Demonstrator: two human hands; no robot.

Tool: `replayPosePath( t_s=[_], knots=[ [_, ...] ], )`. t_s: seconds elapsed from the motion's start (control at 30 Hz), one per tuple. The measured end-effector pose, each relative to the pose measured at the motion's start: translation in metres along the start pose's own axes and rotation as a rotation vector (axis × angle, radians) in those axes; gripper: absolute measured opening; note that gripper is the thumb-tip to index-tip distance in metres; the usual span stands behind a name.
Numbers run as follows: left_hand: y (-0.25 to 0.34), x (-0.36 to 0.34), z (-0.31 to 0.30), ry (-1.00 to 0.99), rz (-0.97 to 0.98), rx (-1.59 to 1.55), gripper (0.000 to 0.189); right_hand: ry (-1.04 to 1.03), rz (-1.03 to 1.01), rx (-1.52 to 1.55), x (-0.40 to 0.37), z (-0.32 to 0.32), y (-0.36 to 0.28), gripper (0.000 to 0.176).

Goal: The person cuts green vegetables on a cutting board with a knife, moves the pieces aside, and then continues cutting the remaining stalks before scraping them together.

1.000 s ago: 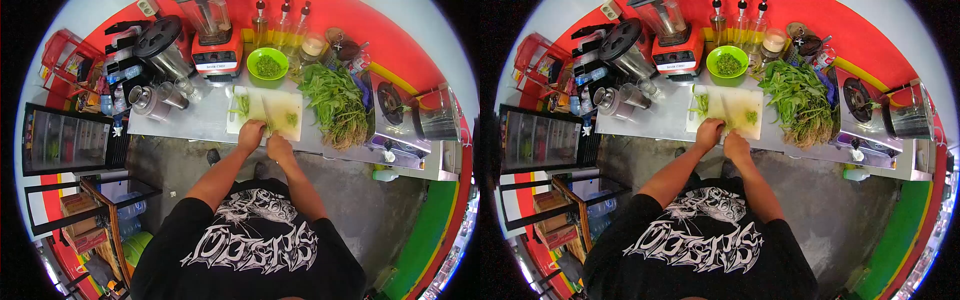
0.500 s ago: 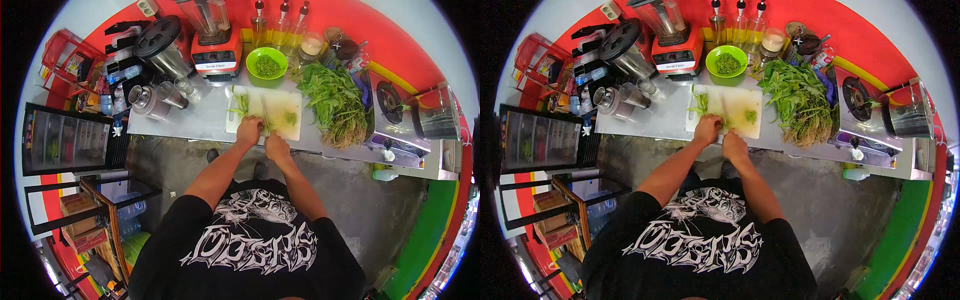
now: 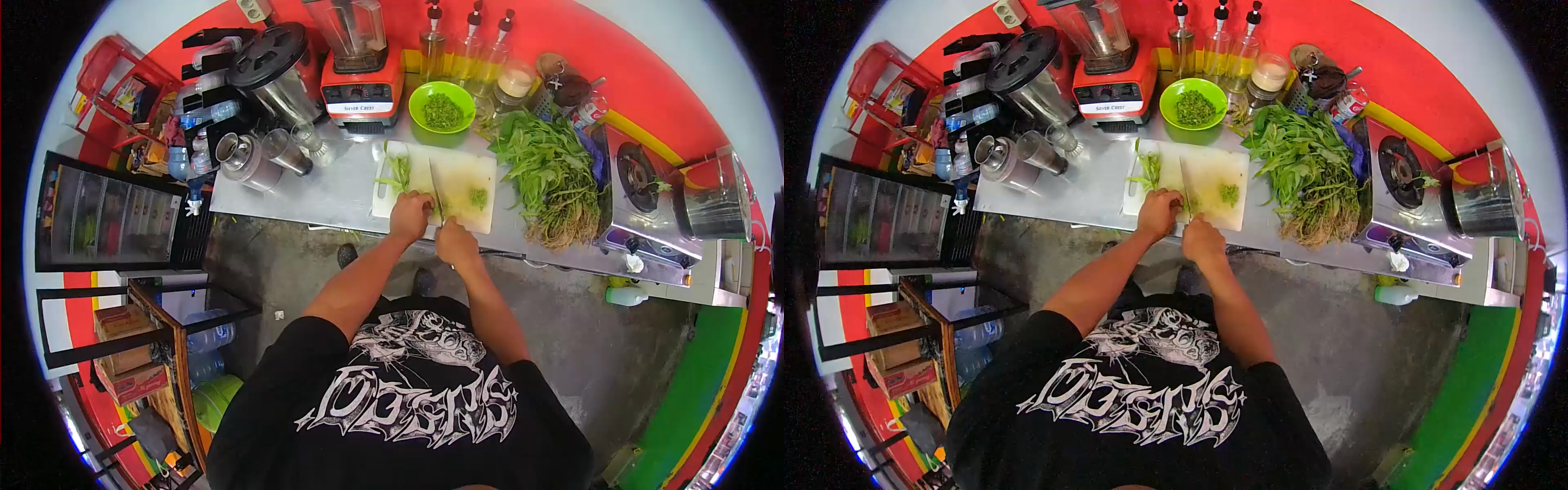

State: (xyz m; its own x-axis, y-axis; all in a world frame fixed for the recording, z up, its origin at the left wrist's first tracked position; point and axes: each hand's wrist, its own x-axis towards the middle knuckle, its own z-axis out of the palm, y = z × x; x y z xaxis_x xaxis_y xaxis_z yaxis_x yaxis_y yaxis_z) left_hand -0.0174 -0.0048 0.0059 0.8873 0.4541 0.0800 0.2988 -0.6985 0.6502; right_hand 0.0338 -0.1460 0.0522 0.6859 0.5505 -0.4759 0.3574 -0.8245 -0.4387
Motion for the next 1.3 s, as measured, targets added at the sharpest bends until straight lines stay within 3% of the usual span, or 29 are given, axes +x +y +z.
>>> replayPosePath(
  t_s=[0.5,1.0,1.3],
  knots=[
    [0.005,-0.005,-0.002,0.026,-0.014,-0.02,0.013,0.07,-0.03,0.048,0.003,0.012,0.005,0.041],
    [0.003,0.0,-0.004,-0.013,-0.041,-0.006,0.01,-0.043,-0.057,-0.044,-0.001,-0.006,-0.003,0.043],
    [0.013,-0.005,-0.006,0.044,-0.081,0.074,0.014,0.071,0.008,-0.001,-0.005,0.006,0.006,0.04]
  ],
)
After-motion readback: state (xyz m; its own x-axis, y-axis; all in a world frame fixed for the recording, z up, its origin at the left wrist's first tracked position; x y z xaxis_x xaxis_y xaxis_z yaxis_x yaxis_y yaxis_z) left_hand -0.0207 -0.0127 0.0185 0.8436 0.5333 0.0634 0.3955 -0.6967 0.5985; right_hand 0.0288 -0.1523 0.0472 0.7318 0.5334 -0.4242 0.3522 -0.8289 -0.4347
